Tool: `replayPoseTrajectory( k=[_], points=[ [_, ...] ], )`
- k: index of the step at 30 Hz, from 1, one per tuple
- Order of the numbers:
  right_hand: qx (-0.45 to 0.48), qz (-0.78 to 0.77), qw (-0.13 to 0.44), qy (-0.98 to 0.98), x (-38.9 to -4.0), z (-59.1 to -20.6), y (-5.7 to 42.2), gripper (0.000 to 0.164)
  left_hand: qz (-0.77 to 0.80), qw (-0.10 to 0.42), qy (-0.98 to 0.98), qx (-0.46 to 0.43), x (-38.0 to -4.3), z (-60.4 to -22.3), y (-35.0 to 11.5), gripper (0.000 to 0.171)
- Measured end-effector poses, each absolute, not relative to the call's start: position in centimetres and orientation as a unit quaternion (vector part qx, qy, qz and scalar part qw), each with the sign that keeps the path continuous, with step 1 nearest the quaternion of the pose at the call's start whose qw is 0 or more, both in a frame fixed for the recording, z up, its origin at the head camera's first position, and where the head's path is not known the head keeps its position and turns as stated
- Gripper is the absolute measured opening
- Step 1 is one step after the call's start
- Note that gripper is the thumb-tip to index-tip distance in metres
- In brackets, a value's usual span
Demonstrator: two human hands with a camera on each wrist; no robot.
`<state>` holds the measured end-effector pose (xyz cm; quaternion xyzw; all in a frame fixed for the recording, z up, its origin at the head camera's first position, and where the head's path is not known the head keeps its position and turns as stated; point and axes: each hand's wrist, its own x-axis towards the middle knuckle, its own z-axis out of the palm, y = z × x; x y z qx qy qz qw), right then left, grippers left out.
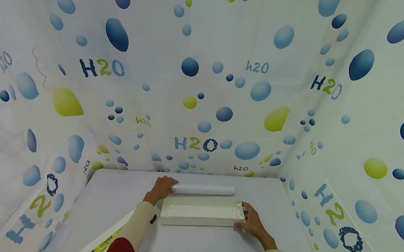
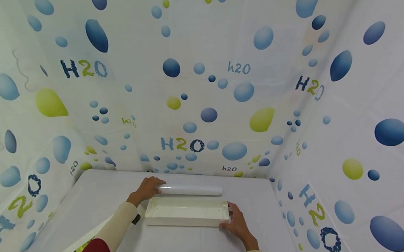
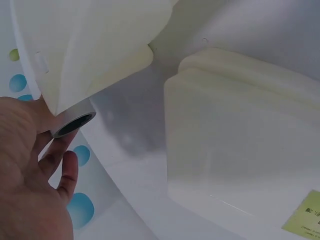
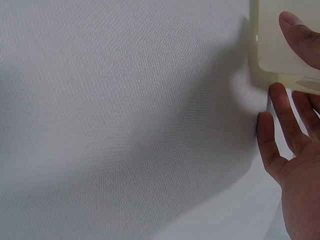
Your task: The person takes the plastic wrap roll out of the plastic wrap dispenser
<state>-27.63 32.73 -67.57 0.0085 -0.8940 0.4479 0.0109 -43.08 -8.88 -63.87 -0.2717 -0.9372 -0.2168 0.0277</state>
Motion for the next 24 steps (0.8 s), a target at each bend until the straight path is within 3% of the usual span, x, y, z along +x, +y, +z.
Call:
replayPoseTrajectory(
  k=[9, 24],
  points=[
    [0.011, 0.452, 0.009, -0.892, -27.68, -67.46, 32.74, 0.101, -0.222, -0.044, -0.947, -0.228, -42.87, -63.40, -8.55, 0.039],
    [0.047, 0.426, 0.031, -0.903, -27.35, -67.44, 32.79, 0.097, -0.230, -0.041, -0.946, -0.223, -42.67, -63.30, -8.14, 0.041]
  ],
)
